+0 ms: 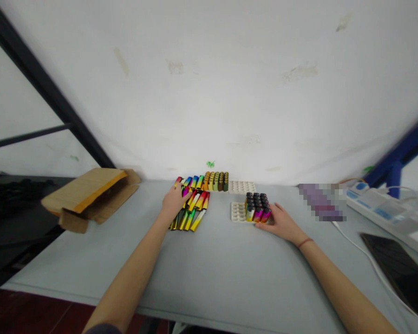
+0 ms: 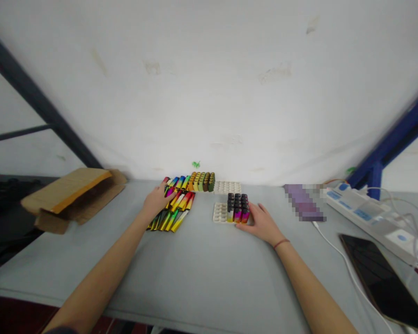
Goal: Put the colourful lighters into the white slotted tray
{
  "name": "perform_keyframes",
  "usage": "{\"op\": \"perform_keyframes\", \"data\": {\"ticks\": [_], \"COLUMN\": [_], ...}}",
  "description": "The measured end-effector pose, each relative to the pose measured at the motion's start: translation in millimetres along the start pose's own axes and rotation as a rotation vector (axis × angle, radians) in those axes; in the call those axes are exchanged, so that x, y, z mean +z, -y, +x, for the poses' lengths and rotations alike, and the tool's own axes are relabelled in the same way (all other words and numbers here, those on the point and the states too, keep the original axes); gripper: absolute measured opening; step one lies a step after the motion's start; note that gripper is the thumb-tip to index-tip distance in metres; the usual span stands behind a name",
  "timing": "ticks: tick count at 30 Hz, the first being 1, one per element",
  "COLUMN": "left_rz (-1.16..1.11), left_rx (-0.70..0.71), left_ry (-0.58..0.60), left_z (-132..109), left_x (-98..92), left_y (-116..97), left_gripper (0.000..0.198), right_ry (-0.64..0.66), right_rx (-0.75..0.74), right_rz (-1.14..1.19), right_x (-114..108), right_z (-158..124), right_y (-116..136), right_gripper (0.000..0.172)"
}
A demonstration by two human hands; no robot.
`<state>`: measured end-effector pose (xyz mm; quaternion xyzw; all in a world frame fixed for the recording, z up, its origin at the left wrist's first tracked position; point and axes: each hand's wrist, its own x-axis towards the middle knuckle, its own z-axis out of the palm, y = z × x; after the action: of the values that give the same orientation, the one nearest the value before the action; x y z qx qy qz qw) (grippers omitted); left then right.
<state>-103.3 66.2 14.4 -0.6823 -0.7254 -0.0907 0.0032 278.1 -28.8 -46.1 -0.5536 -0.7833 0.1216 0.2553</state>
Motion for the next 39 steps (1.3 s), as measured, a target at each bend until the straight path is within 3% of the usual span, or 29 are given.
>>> {"op": "perform_keyframes", "data": {"ticks": [6,16,21,26,33,37,39], "left_rz": [0.001,-0.179,-0.271,-0.267,-0.172,-0.155,-0.124], "left_rx": [0.102,0.095,0.178,0.319,0.613,0.622,0.518], "left_ry": [-0.149,-0.288,-0.285,-0.274,-0.082,-0.108,-0.174], "left_z": [-5.0,1.1,7.8,-2.8,-24.4,-27.3,-31.8], "left_x": [11.0,33.8,32.9,26.3,30.6,23.4,14.1], "left_y": [0.3,1.3,5.3,-2.0,-14.8,-18.3,-12.2], "left_gripper": [0.049,0.041,0.037,0.038,0.041,0.042,0.042], "right_ry": [-0.016,-0.011,-0.016,-0.018,-0.013,0.001,0.006], "right_rx": [-0.014,-0.017,-0.025,-0.015,-0.004,0.004,0.008], "right_rz": [0.009,0.020,0.024,0.013,0.004,0.008,0.007], "right_x": [4.2,4.0,2.0,0.7,0.3,-0.9,-0.4], "right_z": [-0.5,0.0,0.2,0.3,0.5,0.3,0.2], "right_y": [-4.2,-3.5,-1.2,0.8,1.1,1.6,0.9], "right_gripper": [0.065,0.066,0.061,0.059,0.061,0.062,0.064]}}
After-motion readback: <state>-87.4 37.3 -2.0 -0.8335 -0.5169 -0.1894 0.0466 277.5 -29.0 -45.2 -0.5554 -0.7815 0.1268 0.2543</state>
